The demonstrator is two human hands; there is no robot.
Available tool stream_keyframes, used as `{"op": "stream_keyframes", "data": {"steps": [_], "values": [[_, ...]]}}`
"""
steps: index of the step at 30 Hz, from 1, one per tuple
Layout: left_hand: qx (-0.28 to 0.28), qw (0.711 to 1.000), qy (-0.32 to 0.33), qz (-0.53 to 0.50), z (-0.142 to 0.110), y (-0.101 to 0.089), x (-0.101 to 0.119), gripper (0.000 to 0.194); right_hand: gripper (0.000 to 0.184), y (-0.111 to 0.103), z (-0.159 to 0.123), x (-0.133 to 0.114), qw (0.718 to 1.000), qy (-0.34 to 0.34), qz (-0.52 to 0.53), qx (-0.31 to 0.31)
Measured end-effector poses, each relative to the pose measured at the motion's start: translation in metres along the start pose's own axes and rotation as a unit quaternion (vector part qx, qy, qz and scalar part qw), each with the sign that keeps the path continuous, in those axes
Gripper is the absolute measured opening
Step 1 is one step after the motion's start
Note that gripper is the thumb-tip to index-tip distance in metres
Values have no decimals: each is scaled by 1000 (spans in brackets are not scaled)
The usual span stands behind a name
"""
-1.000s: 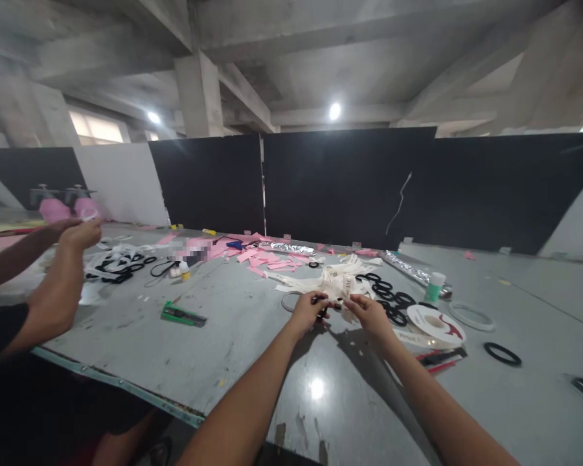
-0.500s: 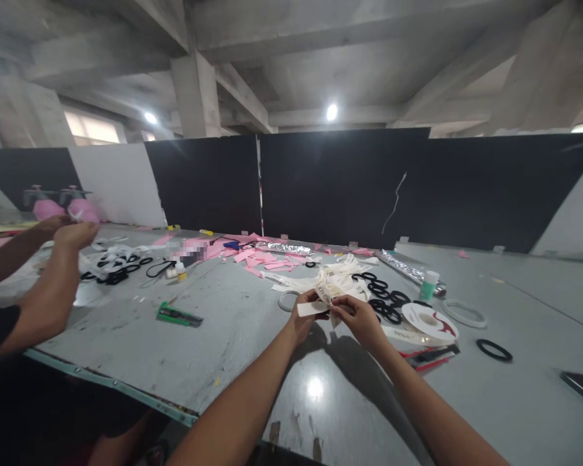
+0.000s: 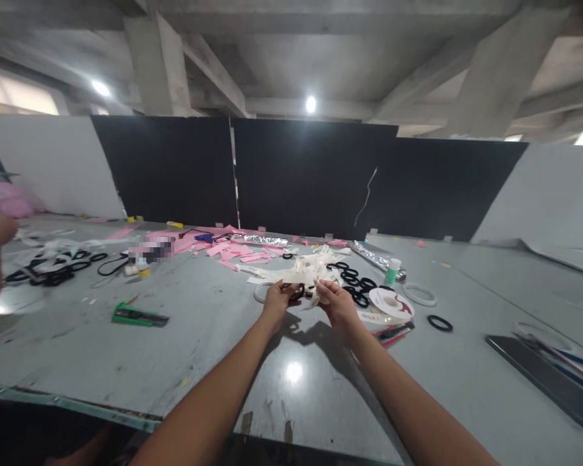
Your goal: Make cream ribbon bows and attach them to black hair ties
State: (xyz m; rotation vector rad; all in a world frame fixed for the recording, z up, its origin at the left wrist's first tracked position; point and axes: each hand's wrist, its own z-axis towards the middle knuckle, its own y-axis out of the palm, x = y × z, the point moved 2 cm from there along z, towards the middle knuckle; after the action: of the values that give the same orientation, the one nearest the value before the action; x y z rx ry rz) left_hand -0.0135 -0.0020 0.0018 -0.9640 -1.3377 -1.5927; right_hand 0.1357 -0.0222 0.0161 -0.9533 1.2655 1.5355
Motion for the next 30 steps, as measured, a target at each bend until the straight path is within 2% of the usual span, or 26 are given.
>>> {"op": "stream_keyframes", "data": {"steps": [4,8,12,17,21,26,30], "values": [[14,1000,12,24,1,-2,0,44,37,2,-3,3,998,37,50,-31],[47,996,39,62,0,-1,0,34,36,5,-1,11,1000,20,-6,-15],[11,999,33,28,-2,6,2,35,35,3,4,14,996,-44,-74,16],[-7,1000,5,-22,-8,12,4,38,35,1,4,15,995,-49,-86,23],[-55,997,-2,-49,-13,14,6,39,35,1,2,11,992,-70,-103,37],[-92,993,-40,-61,-13,14,4,41,30,-1,1,4,969,-119,-213,47],[-115,992,-32,-45,-12,14,4,55,27,-3,1,0,946,-136,-290,46]]}}
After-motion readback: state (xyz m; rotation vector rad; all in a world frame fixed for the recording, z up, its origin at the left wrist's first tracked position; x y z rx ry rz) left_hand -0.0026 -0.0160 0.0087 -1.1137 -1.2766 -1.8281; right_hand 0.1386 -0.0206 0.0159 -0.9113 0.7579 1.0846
